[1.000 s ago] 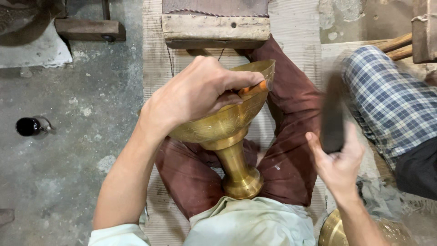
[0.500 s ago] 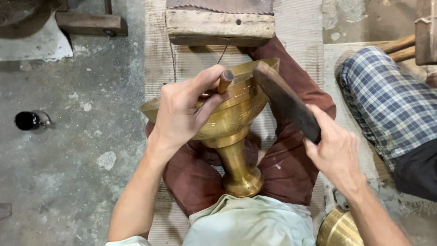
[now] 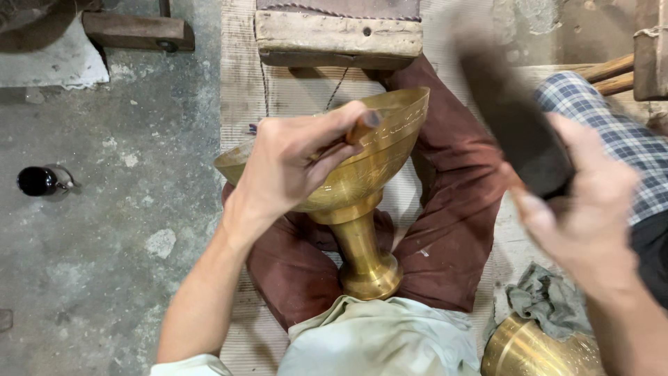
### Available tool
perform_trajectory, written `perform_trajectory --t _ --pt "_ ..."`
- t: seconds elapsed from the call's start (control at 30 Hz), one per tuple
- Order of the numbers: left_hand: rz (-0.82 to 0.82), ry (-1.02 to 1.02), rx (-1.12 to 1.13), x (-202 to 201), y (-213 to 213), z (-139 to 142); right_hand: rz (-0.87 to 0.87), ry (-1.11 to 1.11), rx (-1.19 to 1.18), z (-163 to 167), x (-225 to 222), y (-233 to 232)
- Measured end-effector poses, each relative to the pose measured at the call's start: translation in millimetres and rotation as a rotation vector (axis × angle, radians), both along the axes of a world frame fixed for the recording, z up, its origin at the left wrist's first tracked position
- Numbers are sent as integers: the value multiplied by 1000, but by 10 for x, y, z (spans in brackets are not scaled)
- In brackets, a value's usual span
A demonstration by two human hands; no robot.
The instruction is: The person holds a brass goblet between their legs and uses a chisel and hammer to engrave decorative patterns on its surface. They repeatedly tap the chisel along the rim and body of the goblet to create fine lines and motifs.
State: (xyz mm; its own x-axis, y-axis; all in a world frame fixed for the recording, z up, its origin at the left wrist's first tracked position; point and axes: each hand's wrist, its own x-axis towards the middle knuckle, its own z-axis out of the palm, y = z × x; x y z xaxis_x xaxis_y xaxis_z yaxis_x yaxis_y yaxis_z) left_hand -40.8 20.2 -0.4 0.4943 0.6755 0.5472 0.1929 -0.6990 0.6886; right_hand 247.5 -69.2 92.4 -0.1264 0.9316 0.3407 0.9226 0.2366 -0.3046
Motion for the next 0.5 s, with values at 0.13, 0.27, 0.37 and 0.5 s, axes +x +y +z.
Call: perform_trajectory --t 0.13,0.27,0.37,0.5 --pt "-181 98 -54 71 183 79 -79 -16 -75 -455 146 -272" --pt "-280 128 28 101 315 209 -177 71 -83 -835 173 -518" --pt "-285 330 -64 110 351 315 -252 244 -53 -1072 81 -700" --pt "-356 354 -57 144 360 394 -212 224 -4 -1321 31 -827"
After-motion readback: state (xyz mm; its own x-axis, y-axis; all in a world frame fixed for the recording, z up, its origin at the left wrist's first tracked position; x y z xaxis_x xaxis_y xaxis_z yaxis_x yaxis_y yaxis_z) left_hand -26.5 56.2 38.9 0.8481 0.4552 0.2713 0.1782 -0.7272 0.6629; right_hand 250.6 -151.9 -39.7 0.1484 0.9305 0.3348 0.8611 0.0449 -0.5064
